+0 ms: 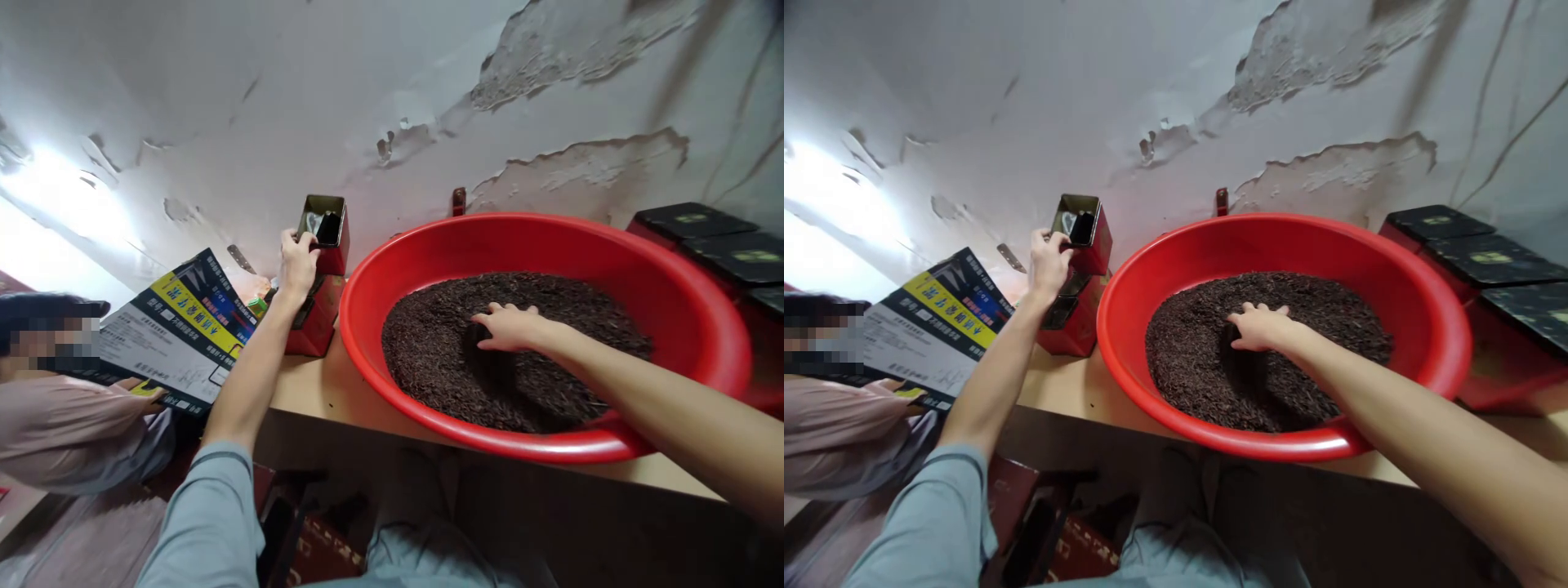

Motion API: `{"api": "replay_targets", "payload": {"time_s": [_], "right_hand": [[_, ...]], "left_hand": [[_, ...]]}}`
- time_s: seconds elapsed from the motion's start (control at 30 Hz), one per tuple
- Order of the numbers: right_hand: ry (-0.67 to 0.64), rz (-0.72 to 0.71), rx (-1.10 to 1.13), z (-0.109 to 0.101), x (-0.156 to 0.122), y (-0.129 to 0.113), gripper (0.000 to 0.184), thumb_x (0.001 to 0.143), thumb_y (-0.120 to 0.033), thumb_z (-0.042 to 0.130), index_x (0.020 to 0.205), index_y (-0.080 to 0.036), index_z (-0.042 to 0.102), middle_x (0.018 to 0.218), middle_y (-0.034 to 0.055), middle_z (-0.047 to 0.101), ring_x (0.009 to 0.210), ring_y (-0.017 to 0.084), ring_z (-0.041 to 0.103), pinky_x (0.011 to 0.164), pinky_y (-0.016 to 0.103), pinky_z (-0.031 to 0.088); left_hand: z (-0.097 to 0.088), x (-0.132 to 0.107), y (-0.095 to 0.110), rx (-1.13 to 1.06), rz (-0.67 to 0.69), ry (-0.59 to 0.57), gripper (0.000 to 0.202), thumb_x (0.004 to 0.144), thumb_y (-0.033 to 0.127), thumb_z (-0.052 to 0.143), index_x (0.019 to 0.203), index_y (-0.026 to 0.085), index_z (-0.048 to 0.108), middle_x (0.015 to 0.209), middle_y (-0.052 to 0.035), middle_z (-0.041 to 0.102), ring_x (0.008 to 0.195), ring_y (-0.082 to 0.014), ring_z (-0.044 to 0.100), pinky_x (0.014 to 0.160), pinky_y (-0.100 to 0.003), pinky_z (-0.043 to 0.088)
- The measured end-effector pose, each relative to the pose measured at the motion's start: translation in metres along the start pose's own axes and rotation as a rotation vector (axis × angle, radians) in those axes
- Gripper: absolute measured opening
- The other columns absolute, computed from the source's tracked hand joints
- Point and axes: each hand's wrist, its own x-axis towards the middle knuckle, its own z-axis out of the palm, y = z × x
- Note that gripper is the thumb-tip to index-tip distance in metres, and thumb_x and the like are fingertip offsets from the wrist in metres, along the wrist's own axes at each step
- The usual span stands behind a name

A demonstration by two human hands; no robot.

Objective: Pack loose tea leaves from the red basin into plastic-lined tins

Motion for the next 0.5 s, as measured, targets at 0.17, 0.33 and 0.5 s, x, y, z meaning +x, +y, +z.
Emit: {"api": "replay_targets", "payload": {"time_s": [0.17, 0.33, 0.5], "right_hand": [[0.022, 0.019, -0.007, -0.002, 0.002, 0.009, 0.056, 0.086, -0.032, 0.075, 0.141, -0.03, 0.071, 0.154, 0.0202, 0.056, 0.136, 0.048, 0.059, 0.103, 0.066, 0.054], [0.06, -0.03, 0.028, -0.016, 0.004, 0.037, 0.04, 0.08, -0.027, 0.08, 0.12, -0.024, 0.082, 0.126, 0.0132, 0.075, 0.113, 0.034, 0.073, 0.1, 0.045, 0.059], [0.509, 0.173, 0.334, -0.042, -0.008, 0.069, 0.035, 0.092, -0.021, 0.058, 0.118, -0.02, 0.081, 0.112, 0.0093, 0.082, 0.107, 0.027, 0.075, 0.099, 0.038, 0.058]], "left_hand": [[0.009, -0.025, 0.062, -0.171, 0.263, -0.002, 0.018, 0.096, 0.013, 0.063, 0.112, 0.02, 0.069, 0.138, -0.0116, 0.057, 0.118, -0.0281, 0.069, 0.112, -0.048, 0.057], [0.05, -0.054, 0.102, -0.311, 0.631, -0.281, 0.017, 0.093, 0.012, 0.07, 0.108, 0.02, 0.071, 0.137, -0.0115, 0.061, 0.116, -0.0255, 0.07, 0.107, -0.043, 0.059], [0.076, -0.067, 0.111, -0.446, 0.776, -0.46, 0.015, 0.092, 0.011, 0.068, 0.103, 0.022, 0.07, 0.144, -0.0104, 0.061, 0.128, -0.0269, 0.067, 0.111, -0.044, 0.056]]}}
